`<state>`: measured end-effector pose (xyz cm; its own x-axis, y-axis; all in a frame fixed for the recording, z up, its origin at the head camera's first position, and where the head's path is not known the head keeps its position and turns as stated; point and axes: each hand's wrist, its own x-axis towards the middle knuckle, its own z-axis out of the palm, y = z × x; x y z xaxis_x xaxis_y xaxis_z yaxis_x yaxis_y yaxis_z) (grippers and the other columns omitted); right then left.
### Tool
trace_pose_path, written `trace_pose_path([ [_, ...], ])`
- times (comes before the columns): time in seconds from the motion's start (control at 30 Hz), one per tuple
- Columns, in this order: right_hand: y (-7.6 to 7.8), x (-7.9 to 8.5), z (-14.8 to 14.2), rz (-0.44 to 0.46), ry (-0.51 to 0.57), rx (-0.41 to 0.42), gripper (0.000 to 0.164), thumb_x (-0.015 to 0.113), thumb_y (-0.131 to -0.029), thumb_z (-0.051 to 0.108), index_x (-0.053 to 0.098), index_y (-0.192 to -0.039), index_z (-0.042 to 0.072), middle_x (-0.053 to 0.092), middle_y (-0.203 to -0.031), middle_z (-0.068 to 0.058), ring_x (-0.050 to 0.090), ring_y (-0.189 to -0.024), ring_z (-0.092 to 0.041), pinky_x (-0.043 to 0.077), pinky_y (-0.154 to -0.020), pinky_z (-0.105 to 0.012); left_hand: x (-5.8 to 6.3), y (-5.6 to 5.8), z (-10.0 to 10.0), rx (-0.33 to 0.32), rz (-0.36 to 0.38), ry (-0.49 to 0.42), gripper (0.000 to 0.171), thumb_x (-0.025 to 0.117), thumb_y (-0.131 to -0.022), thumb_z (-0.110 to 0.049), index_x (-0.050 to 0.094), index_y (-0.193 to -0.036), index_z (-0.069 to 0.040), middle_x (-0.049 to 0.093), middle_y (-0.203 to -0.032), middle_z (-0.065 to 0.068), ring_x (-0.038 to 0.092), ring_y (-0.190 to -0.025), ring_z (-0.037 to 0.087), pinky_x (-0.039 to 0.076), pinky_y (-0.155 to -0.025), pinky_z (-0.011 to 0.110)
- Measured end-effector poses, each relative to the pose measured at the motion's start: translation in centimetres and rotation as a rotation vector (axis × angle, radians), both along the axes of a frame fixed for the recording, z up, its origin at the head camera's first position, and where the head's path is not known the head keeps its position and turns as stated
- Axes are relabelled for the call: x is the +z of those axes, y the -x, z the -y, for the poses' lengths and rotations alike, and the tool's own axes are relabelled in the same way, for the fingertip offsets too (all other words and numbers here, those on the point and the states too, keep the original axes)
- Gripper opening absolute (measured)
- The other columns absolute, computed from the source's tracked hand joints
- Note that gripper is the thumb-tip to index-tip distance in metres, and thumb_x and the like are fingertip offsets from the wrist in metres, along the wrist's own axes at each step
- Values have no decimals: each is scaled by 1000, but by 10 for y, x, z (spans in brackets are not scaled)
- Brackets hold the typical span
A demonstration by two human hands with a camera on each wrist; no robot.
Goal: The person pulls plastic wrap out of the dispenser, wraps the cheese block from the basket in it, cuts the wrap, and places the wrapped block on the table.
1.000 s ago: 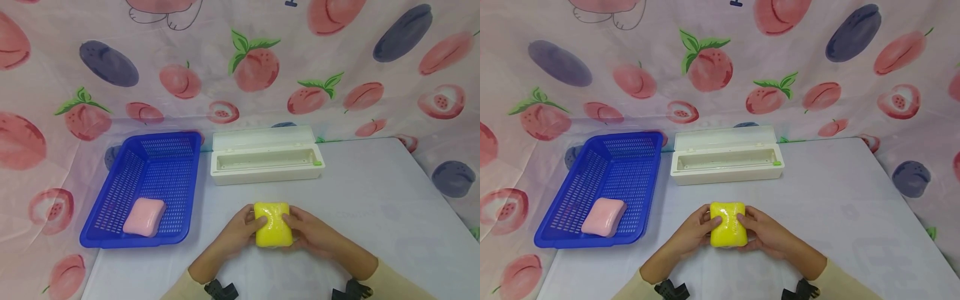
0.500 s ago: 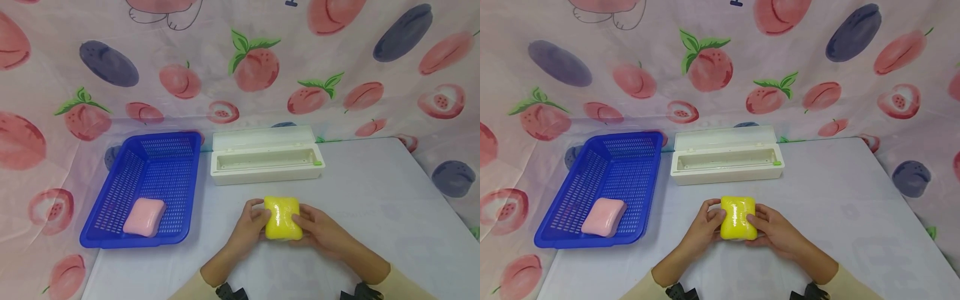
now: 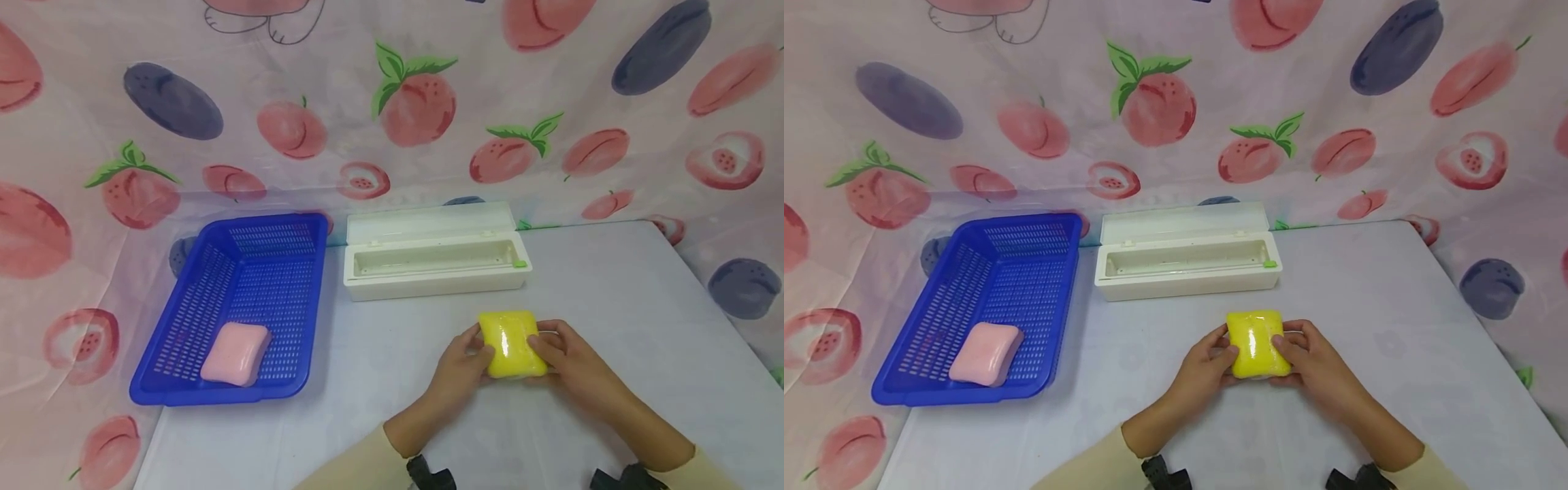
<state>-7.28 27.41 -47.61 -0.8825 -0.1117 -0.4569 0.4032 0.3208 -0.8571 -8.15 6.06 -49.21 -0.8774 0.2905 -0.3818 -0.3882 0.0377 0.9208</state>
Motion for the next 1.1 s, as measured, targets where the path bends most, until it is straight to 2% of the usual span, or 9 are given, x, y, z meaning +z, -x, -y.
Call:
trace_pose_path([
  [0.27,1,-1,-48,-92,-264,-9,82,38,-104,61,27,-157,0,34,-154,-30,50,-128,-41,59,-83,-25,0,3,-49,-47,-11,35,33,64,-99,-23,56,-131,-24,63,-117,-11,65,-103,6,58,-90,31],
  [0.37,3,-1,-62,-91,-312,-10,85,33,-105,62,24,-159,-2,28,-160,-33,42,-137,-49,59,-93,-39,1,4,-64,-105,-52,104,37,63,-98,-27,59,-135,-25,60,-122,-14,62,-100,1,55,-87,26],
  [0.47,6,-3,-72,-68,-316,-27,87,31,-105,63,20,-160,-4,20,-164,-33,30,-144,-54,46,-106,-56,1,7,-78,-153,-112,172,47,61,-98,-29,54,-145,-27,49,-126,-13,53,-99,-4,50,-85,21],
  [0.53,8,-5,-77,-59,-318,-52,88,31,-104,64,18,-160,-4,17,-164,-34,24,-146,-56,37,-109,-65,1,8,-86,-184,-150,208,53,59,-99,-30,49,-151,-28,45,-126,-11,49,-98,-3,48,-86,21],
  [0.63,11,-8,-83,-67,-342,-96,88,32,-104,63,19,-160,-4,18,-163,-35,26,-144,-57,36,-108,-69,0,11,-95,-221,-192,261,53,58,-100,-32,46,-152,-31,48,-127,-11,48,-100,-2,48,-89,22],
  [0.73,14,-10,-89,-89,-387,-127,86,33,-105,62,22,-159,-4,23,-161,-36,35,-138,-55,43,-105,-62,-1,13,-101,-263,-244,297,51,57,-100,-31,49,-150,-31,52,-136,-12,53,-110,0,51,-96,27],
  [0.83,17,-12,-94,-101,-395,-145,85,35,-105,60,22,-159,-4,26,-159,-37,43,-131,-51,58,-92,-40,-2,15,-104,-318,-301,334,52,57,-100,-29,47,-151,-30,50,-148,-12,53,-127,4,48,-107,31],
  [0.93,21,-13,-98,-99,-364,-166,83,36,-106,58,23,-158,-5,28,-158,-37,48,-124,-45,59,-72,-18,-3,17,-106,-373,-344,362,57,56,-100,-28,42,-155,-30,44,-156,-11,44,-141,7,42,-115,32],
  [1.1,24,-15,-101,-85,-320,-195,81,36,-107,55,22,-158,-7,30,-156,-38,51,-118,-41,56,-69,-13,-6,20,-109,-441,-370,409,62,56,-100,-29,35,-159,-30,36,-162,-12,39,-147,8,37,-120,32],
])
